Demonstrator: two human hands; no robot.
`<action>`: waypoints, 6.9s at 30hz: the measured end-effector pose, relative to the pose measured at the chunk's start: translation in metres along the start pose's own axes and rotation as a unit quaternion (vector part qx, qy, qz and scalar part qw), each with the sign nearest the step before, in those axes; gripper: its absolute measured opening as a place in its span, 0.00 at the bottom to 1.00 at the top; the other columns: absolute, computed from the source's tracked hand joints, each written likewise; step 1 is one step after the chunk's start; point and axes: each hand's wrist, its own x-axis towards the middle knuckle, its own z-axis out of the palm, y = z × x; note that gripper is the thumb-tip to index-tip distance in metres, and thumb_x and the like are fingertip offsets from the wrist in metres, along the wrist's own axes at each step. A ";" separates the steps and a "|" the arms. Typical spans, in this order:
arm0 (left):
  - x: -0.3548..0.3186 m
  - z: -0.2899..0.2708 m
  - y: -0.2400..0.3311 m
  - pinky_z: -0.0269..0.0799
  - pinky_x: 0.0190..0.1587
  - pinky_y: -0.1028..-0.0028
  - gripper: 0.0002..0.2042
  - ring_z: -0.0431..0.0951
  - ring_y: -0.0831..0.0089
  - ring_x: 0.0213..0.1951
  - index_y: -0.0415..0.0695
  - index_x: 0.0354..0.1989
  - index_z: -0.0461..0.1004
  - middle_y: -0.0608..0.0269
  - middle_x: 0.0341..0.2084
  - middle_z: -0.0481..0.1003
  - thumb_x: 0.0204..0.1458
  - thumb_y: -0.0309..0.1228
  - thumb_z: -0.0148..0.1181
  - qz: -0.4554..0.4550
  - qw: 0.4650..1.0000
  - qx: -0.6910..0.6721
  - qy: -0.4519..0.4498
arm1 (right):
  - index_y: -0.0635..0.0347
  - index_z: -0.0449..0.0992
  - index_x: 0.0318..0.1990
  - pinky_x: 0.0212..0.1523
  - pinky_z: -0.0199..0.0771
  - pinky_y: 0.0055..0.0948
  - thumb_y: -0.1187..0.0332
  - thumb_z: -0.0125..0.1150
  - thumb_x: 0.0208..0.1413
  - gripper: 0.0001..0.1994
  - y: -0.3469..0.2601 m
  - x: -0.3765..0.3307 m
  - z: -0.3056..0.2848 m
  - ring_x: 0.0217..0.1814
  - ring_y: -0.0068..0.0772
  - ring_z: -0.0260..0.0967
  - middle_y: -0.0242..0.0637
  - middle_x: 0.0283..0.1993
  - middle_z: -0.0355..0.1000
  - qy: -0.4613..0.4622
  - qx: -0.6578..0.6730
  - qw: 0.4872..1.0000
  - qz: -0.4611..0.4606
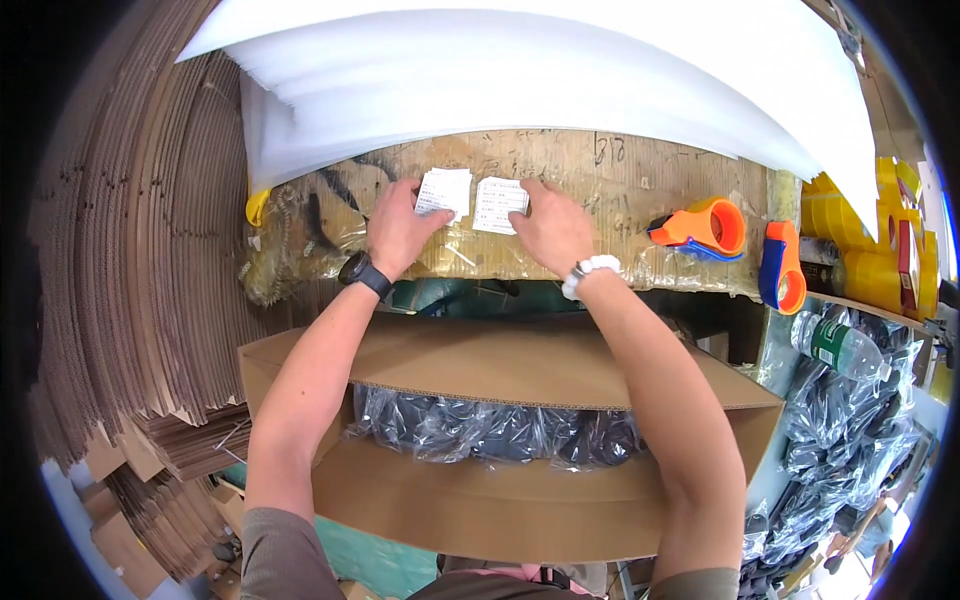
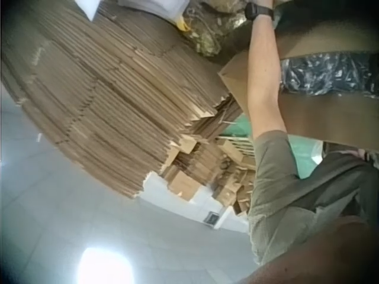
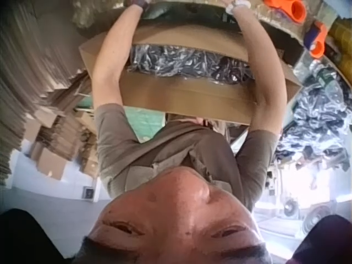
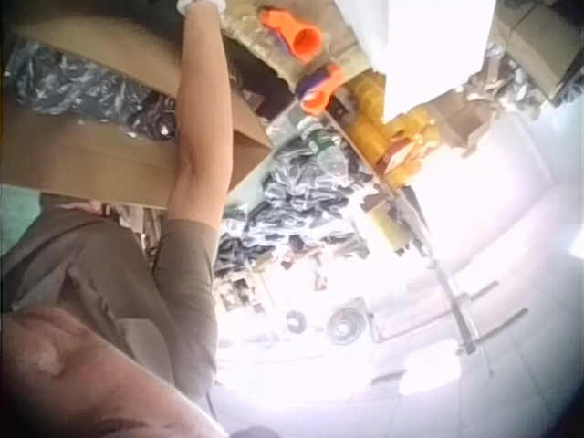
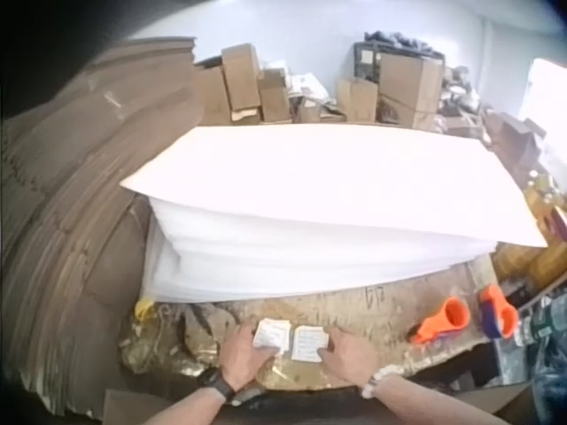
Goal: Packing bicycle seats into cardboard boxes, applying labels, and using a lighter to trim threads.
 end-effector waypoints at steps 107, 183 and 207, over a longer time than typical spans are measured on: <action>-0.010 0.027 0.020 0.68 0.39 0.77 0.11 0.72 0.79 0.32 0.34 0.40 0.72 0.64 0.30 0.76 0.58 0.32 0.54 -0.141 0.870 -0.468 -0.066 | 0.56 0.77 0.51 0.47 0.68 0.39 0.64 0.61 0.55 0.16 0.015 -0.011 0.037 0.46 0.48 0.67 0.46 0.42 0.68 0.165 0.167 0.972 -0.025; -0.598 0.017 0.294 0.61 0.26 0.80 0.08 0.63 0.82 0.23 0.41 0.42 0.70 0.71 0.25 0.69 0.63 0.31 0.49 0.109 0.633 -0.175 -0.746 | 0.67 0.79 0.33 0.29 0.72 0.26 0.68 0.61 0.50 0.10 -0.046 -0.812 -0.008 0.26 0.24 0.72 0.38 0.27 0.76 0.543 0.532 0.542 0.360; -0.757 0.091 0.364 0.68 0.31 0.82 0.09 0.72 0.84 0.28 0.36 0.38 0.77 0.67 0.27 0.77 0.56 0.31 0.61 0.333 0.388 -0.001 -0.859 | 0.69 0.78 0.38 0.31 0.74 0.20 0.72 0.57 0.57 0.08 -0.098 -0.871 0.071 0.29 0.20 0.73 0.35 0.30 0.76 0.758 0.486 0.190 0.390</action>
